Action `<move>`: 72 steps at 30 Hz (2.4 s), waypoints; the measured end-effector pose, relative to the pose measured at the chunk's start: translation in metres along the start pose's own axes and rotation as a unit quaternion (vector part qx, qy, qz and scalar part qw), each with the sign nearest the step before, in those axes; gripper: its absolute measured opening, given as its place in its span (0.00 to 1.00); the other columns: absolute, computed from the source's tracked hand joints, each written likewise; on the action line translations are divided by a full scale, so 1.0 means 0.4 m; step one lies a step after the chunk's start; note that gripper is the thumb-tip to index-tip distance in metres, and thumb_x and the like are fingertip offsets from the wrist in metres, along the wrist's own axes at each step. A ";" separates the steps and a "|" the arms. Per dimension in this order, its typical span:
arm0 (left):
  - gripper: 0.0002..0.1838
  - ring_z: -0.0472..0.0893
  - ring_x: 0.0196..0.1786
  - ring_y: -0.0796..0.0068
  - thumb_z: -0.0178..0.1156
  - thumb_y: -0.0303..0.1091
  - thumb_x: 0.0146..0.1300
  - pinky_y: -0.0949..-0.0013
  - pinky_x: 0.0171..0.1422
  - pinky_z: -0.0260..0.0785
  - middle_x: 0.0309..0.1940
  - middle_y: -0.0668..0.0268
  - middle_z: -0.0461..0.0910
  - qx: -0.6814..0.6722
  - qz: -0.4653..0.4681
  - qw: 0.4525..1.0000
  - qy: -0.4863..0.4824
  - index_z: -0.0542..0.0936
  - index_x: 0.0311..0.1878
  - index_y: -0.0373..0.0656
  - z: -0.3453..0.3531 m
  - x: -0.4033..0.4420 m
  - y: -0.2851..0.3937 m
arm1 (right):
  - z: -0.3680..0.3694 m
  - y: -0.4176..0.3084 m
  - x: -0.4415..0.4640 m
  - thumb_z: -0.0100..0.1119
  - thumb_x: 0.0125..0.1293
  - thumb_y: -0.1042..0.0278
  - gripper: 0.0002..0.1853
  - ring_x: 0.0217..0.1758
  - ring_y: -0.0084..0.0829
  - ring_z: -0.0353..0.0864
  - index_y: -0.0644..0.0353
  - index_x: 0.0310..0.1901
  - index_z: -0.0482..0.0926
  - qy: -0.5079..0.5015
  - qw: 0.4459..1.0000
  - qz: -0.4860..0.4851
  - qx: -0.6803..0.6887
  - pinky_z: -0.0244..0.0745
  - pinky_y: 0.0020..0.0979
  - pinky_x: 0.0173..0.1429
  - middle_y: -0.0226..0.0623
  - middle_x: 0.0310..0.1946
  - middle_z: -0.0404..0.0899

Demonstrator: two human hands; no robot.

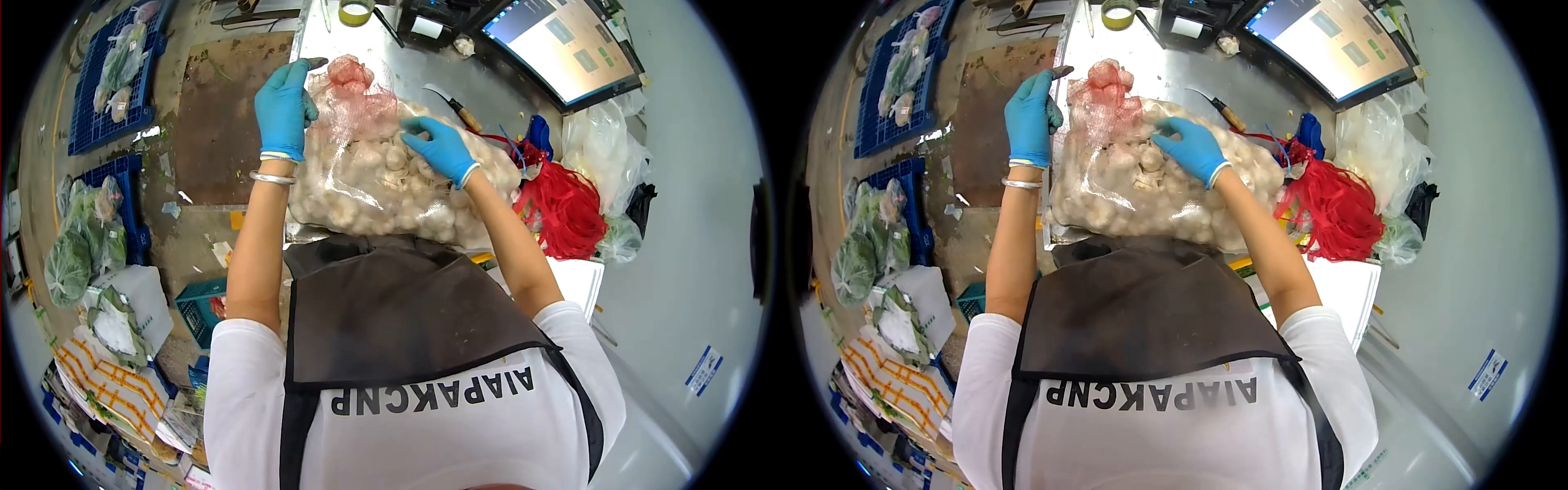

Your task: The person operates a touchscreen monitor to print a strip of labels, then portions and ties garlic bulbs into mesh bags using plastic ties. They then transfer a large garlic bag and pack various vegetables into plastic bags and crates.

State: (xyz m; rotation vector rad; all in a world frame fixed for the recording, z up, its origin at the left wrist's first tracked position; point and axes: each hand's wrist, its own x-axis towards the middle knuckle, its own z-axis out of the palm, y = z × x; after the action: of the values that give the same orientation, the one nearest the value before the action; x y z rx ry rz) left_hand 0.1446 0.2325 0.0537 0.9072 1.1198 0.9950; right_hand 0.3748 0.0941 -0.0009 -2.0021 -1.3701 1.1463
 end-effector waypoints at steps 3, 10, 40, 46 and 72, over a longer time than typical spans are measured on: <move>0.14 0.63 0.12 0.86 0.56 0.38 0.69 0.78 0.18 0.52 0.10 0.74 0.65 0.000 0.000 1.000 -0.008 0.86 0.44 0.39 0.023 0.009 0.004 | -0.006 -0.046 -0.001 0.61 0.65 0.59 0.21 0.47 0.40 0.82 0.51 0.59 0.78 -0.046 0.986 -0.118 -0.111 0.77 0.37 0.54 0.38 0.51 0.82; 0.13 0.64 0.12 0.86 0.57 0.38 0.70 0.78 0.17 0.52 0.12 0.75 0.66 -0.002 0.001 1.000 -0.015 0.85 0.43 0.39 0.031 0.004 0.025 | 0.166 -0.092 0.041 0.63 0.57 0.66 0.31 0.56 0.49 0.79 0.51 0.65 0.71 -0.161 0.926 -0.123 -0.319 0.76 0.42 0.58 0.49 0.56 0.76; 0.11 0.66 0.12 0.87 0.57 0.36 0.70 0.79 0.17 0.52 0.12 0.74 0.69 0.003 0.106 0.994 -0.002 0.86 0.45 0.42 0.033 0.001 0.064 | -0.147 -0.248 0.023 0.59 0.68 0.55 0.19 0.45 0.25 0.84 0.61 0.52 0.80 -0.147 0.947 -0.050 0.282 0.80 0.26 0.43 0.38 0.47 0.81; 0.13 0.65 0.13 0.87 0.56 0.38 0.71 0.79 0.18 0.52 0.11 0.74 0.68 0.019 0.077 0.996 -0.027 0.87 0.45 0.43 0.073 -0.014 0.063 | 0.074 -0.032 -0.041 0.60 0.60 0.67 0.11 0.48 0.45 0.82 0.56 0.43 0.85 -0.138 0.960 -0.128 -0.208 0.76 0.42 0.52 0.44 0.41 0.83; 0.12 0.66 0.13 0.87 0.56 0.36 0.71 0.78 0.18 0.54 0.15 0.74 0.72 0.042 0.061 0.997 -0.012 0.87 0.43 0.42 0.009 -0.054 0.051 | 0.195 -0.027 0.035 0.57 0.61 0.68 0.12 0.47 0.51 0.82 0.59 0.46 0.79 -0.127 0.917 -0.168 -0.339 0.79 0.46 0.48 0.53 0.46 0.79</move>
State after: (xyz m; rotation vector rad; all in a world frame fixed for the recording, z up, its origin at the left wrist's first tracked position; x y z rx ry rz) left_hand 0.1419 0.2179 0.0796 1.0643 1.1026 1.0395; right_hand 0.3065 0.1046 -0.0410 -1.9441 -2.3977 0.8565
